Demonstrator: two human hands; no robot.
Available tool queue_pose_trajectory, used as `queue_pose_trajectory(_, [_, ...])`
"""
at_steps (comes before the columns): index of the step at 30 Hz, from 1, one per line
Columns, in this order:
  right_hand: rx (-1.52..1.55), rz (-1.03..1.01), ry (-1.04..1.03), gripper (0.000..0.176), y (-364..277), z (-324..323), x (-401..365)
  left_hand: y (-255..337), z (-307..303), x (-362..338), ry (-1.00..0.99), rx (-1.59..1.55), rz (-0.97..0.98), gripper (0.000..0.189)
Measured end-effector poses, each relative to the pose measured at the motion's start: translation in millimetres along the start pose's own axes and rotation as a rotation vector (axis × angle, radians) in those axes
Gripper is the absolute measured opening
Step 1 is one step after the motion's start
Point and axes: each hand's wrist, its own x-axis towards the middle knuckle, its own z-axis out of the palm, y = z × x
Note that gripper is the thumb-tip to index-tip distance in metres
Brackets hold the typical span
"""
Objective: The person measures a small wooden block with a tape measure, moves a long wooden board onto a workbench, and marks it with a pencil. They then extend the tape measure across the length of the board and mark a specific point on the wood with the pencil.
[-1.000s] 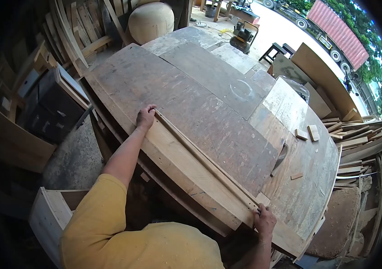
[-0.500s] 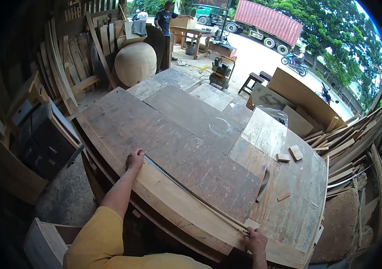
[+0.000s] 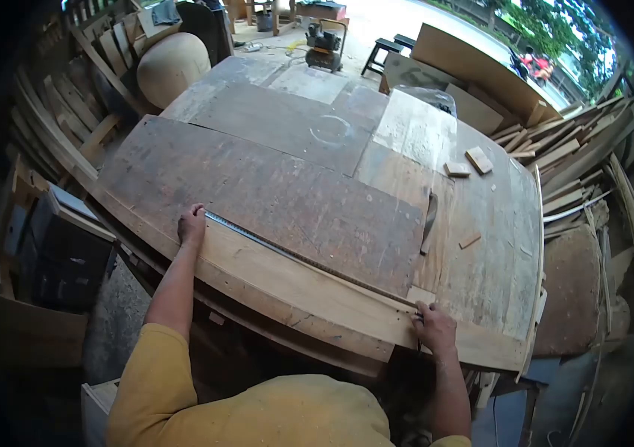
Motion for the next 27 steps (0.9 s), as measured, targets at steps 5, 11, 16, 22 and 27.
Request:
queue_pose_trajectory(5, [-0.032,0.038,-0.030,0.038,20,1,-5,0,-2,4,-0.017,0.051,0.101,0.031])
queue_pose_trajectory(11, [-0.071,0.114,-0.041,0.039,46,-1,-12,-3,0,5,0.007,0.047,0.157,0.030])
queue_pose_trajectory(16, [-0.080,0.117,-0.053,0.039,75,5,-27,-5,4,6,0.008,0.063,0.164,0.031])
queue_pose_trajectory(22, [0.008,0.118,-0.040,0.036,75,7,-24,-2,2,-3,0.044,0.101,0.098,0.034])
queue_pose_trajectory(27, [-0.044,0.052,-0.032,0.039,87,13,-26,-1,6,-9,0.118,0.224,0.249,0.034])
